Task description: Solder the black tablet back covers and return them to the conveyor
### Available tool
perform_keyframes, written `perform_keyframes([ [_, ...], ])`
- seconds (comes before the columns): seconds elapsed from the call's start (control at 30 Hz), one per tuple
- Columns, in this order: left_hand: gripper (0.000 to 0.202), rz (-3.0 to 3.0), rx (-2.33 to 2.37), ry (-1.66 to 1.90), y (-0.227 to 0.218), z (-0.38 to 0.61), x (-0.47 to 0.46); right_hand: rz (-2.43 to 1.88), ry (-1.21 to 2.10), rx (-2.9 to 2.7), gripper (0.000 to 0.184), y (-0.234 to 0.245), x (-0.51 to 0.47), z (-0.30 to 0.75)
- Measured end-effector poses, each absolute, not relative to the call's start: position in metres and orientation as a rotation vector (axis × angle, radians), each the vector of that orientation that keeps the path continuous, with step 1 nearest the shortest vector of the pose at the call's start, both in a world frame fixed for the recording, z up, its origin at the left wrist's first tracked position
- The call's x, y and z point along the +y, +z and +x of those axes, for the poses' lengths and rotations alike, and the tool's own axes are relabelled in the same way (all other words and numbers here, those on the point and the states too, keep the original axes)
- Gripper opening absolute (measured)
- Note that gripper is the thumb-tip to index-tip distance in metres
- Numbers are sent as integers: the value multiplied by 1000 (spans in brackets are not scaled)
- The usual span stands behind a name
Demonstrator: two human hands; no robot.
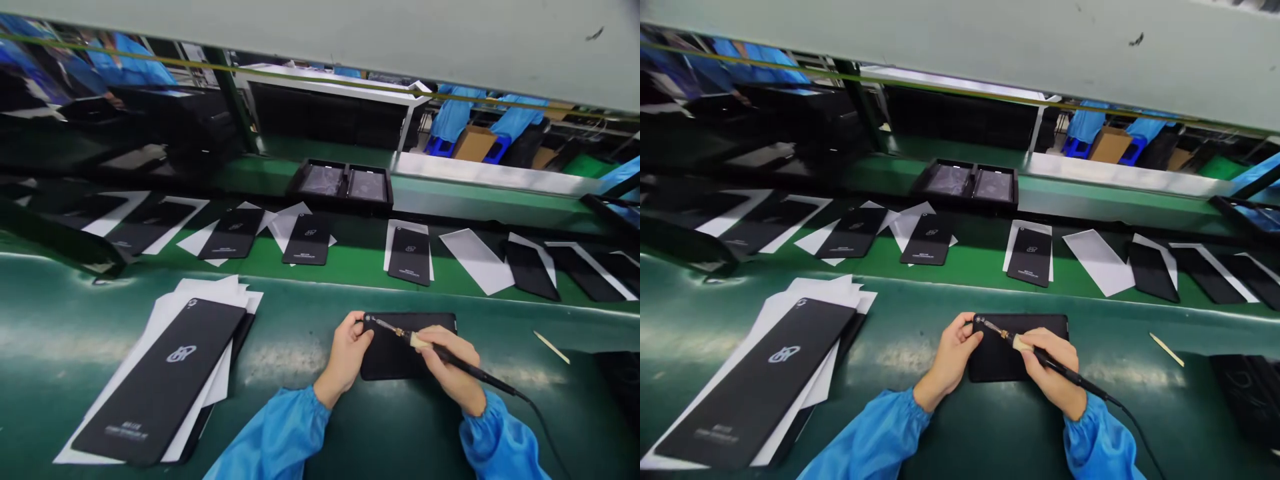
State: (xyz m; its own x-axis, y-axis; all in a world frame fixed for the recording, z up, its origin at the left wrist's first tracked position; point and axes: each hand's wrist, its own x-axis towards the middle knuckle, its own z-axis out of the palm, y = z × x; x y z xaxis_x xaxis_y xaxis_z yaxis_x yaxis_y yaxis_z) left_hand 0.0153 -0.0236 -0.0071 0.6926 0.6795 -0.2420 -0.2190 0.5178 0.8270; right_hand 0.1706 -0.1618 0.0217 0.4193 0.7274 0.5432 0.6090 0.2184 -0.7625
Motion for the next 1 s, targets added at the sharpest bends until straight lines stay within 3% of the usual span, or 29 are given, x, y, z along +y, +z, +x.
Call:
perform_keyframes([
  [0.4, 27, 875, 588, 587, -6, 15, -24, -1430, 181, -1427, 25, 25, -158, 168],
  [1.0, 28, 895, 590, 586, -7, 16, -24, -1427, 217, -1421, 20, 36, -158, 176],
])
